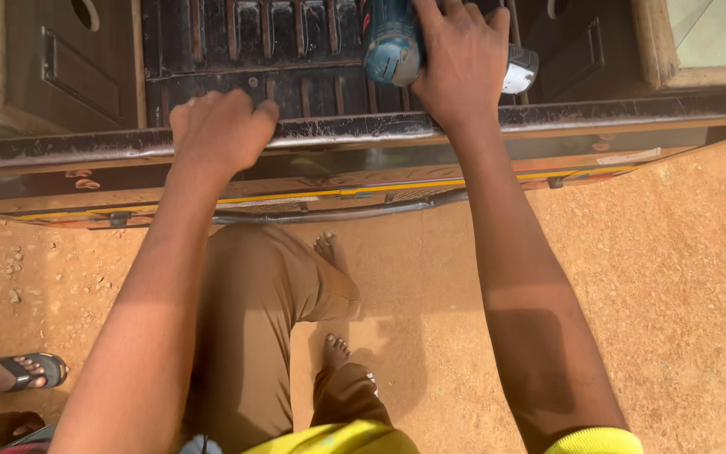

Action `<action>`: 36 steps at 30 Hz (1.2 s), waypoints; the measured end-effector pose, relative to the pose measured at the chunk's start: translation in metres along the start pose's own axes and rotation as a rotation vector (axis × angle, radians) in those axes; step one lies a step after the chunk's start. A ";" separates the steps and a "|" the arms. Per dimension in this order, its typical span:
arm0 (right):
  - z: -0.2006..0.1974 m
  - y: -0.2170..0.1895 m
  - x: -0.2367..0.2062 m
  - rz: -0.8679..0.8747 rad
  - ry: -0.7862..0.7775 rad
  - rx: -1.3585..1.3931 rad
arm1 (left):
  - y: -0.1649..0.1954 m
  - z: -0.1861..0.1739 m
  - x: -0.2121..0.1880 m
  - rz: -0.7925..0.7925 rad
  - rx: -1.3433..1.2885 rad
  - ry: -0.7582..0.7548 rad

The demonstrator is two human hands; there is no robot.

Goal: The person uses a cordless drill to remove screws from a metal grille on a wooden box. They then connect wires to a small black electronic device and secure the connection with blue electrical tape. Finally, they reattach the metal grille using the drill.

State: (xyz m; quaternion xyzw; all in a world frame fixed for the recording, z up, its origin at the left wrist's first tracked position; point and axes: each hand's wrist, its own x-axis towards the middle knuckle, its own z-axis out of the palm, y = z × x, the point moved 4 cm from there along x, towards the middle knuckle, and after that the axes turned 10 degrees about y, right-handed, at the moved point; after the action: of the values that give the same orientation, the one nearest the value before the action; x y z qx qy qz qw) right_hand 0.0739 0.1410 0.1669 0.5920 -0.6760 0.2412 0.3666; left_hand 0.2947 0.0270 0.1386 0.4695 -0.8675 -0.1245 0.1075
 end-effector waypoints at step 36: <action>0.069 0.024 -0.073 0.352 -1.225 0.023 | -0.023 0.073 -0.023 -0.121 -0.019 -0.376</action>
State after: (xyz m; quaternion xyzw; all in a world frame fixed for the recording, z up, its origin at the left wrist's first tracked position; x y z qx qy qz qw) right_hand 0.0385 0.1385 0.0698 0.5067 -0.8475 -0.0772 -0.1380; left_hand 0.3028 0.0431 0.0604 0.4880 -0.8414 -0.2242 -0.0598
